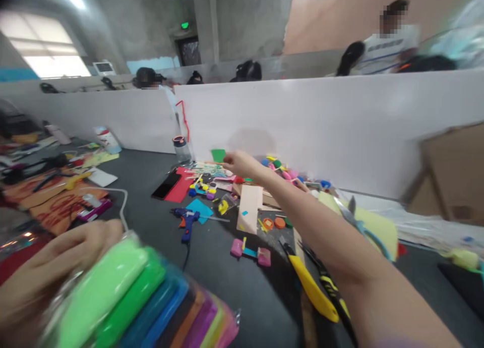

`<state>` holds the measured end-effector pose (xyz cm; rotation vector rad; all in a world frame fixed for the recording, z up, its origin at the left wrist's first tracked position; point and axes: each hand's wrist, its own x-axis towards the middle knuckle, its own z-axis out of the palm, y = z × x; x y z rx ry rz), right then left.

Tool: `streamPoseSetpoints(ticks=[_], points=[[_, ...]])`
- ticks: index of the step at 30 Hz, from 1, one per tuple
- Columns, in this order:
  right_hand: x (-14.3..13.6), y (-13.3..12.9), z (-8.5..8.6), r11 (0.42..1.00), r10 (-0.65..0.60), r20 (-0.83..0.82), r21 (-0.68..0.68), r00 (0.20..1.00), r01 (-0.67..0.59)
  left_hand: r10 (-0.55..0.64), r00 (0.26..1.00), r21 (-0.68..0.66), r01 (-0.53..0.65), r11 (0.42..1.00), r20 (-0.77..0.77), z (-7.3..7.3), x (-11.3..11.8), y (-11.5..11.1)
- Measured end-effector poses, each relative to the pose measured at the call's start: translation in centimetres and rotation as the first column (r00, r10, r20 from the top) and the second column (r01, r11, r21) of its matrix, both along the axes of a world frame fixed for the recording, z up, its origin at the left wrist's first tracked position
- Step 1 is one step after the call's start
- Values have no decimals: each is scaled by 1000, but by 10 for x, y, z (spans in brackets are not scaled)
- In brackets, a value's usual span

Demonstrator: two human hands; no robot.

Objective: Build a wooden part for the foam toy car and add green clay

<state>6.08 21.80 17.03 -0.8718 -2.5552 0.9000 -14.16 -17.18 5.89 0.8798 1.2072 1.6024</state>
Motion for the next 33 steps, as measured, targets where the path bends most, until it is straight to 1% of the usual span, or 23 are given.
streamPoseSetpoints(ticks=[1, 3, 4, 5, 6, 7, 8, 10, 13, 15, 17, 19, 22, 24, 28, 30, 33], points=[[4, -17, 0, 998, 57, -34, -4, 998, -58, -23, 999, 14, 22, 1000, 41, 26, 10, 23], [18, -55, 5, 985, 168, -118, -24, 979, -172, -168, 983, 45, 164, 985, 81, 77, 33, 67], [28, -74, 10, 976, 205, -168, -32, 964, -213, -249, 966, 70, 245, 967, 63, 97, 45, 84], [39, -92, 17, 969, 231, -212, -36, 950, -244, -293, 955, 97, 288, 953, 43, 114, 57, 97], [49, -110, 24, 958, 263, -272, -39, 926, -284, -332, 943, 118, 328, 937, 22, 126, 66, 104], [59, -125, 31, 938, 305, -374, -39, 876, -343, -359, 933, 117, 355, 927, 6, 133, 74, 108], [68, -138, 37, 929, 324, -440, -22, 838, -370, -380, 925, 121, 378, 918, -7, 137, 79, 109], [82, -156, 46, 914, 356, -492, 4, 795, -406, -421, 907, 122, 422, 899, -35, 138, 85, 107], [96, -167, 52, 910, 384, -472, 50, 793, -411, -452, 887, 131, 461, 878, -91, 138, 87, 107], [101, -170, 56, 917, 393, -427, 111, 815, -384, -441, 888, 133, 456, 880, -131, 141, 90, 109], [105, -172, 62, 908, 418, -357, 191, 835, -373, -426, 890, 133, 448, 884, -165, 145, 94, 111], [108, -173, 70, 871, 480, -266, 253, 836, -420, -419, 885, 127, 448, 885, -202, 148, 98, 110], [111, -171, 82, 816, 554, -141, 287, 821, -501, -402, 870, 114, 447, 887, -286, 151, 100, 107], [112, -170, 88, 803, 556, -87, 314, 826, -507, -380, 856, 107, 439, 892, -349, 153, 100, 106], [114, -168, 93, 770, 537, 5, 406, 844, -492, -348, 830, 85, 423, 902, -437, 160, 101, 105], [114, -167, 96, 756, 547, 53, 397, 835, -521, -350, 817, 58, 420, 906, -458, 164, 103, 105], [115, -166, 102, 744, 596, 76, 322, 799, -586, -354, 813, 38, 418, 908, -463, 167, 107, 107]])
